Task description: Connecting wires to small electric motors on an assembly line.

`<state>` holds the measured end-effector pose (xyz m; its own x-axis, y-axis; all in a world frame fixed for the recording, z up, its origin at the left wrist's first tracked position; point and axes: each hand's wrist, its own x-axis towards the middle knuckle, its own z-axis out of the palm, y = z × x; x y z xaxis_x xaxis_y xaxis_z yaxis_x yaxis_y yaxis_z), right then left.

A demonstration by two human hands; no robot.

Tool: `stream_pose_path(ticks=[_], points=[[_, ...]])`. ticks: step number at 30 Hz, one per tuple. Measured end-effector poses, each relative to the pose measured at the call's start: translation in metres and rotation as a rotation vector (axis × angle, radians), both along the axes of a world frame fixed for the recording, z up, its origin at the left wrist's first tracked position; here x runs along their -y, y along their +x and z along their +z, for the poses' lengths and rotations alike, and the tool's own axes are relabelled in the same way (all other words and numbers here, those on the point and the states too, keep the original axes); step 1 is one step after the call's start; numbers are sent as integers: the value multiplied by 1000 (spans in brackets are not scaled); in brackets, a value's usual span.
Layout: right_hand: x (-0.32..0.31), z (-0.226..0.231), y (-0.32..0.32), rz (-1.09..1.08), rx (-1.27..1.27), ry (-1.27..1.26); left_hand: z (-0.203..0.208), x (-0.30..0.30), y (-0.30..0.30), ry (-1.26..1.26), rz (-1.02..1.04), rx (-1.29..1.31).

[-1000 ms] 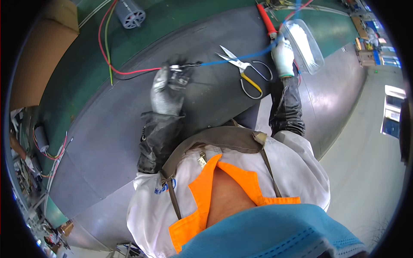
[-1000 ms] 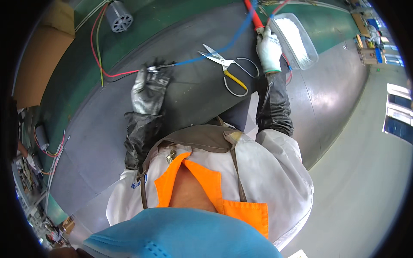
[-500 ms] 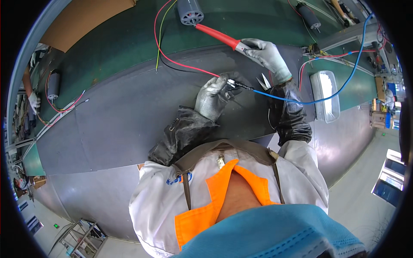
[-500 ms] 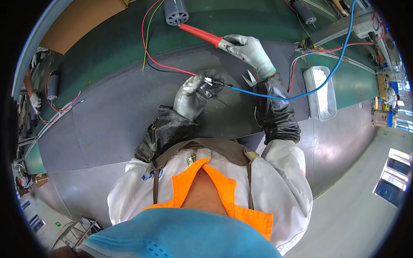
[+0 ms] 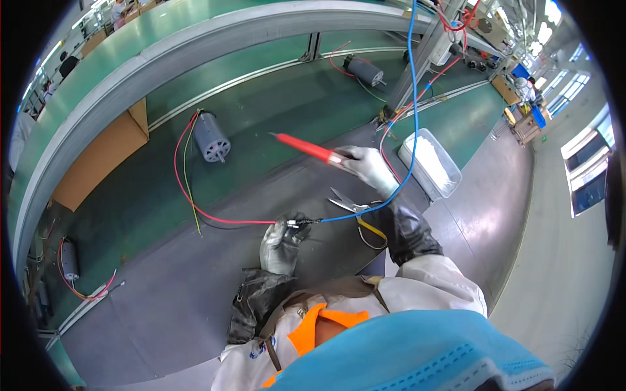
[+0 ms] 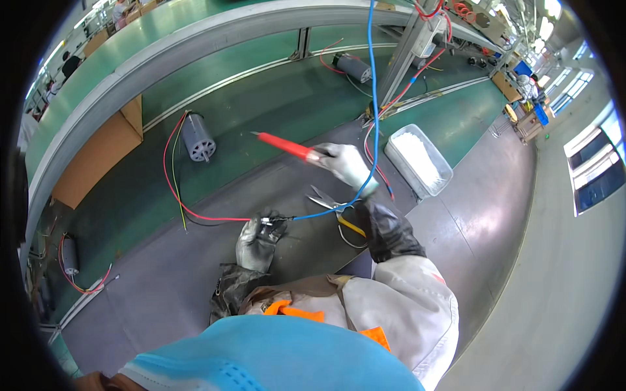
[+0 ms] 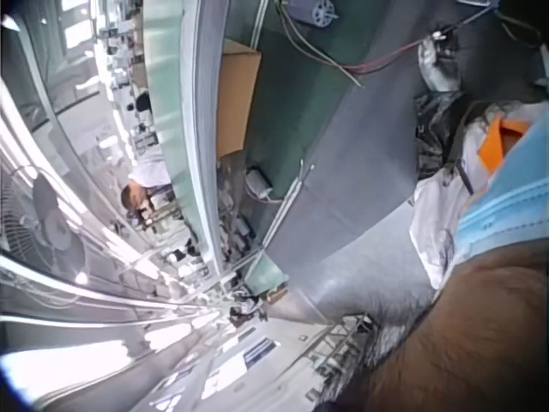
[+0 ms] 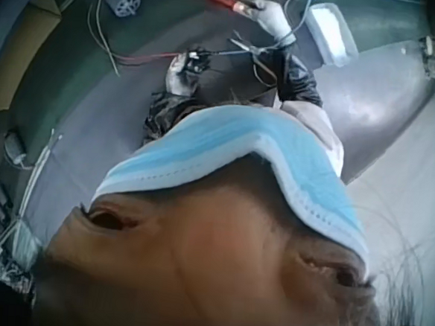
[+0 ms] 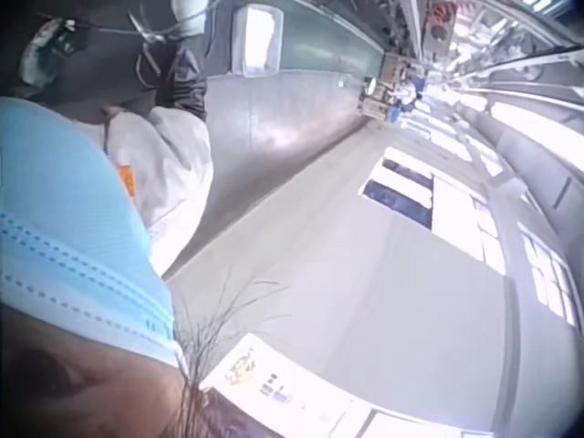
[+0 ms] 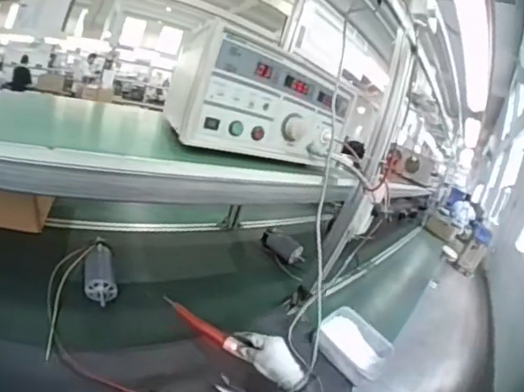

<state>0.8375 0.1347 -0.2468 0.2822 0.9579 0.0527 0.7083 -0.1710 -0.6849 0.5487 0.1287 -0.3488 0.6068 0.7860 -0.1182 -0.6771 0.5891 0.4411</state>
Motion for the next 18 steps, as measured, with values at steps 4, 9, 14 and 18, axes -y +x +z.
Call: stream_pose_path(ticks=[4, 9, 14, 18], points=[[66, -30, 69, -261, 261, -7, 7, -3, 6, -2, -24, -97], [107, 19, 11, 151, 133, -56, 1, -6, 7, 43, 11, -110], [89, 21, -62, 934, -468, 48, 33, -17, 5, 386, 69, -854], [90, 30, -24, 543, -397, 64, -4, -71, -102, 374, 670, -1496]])
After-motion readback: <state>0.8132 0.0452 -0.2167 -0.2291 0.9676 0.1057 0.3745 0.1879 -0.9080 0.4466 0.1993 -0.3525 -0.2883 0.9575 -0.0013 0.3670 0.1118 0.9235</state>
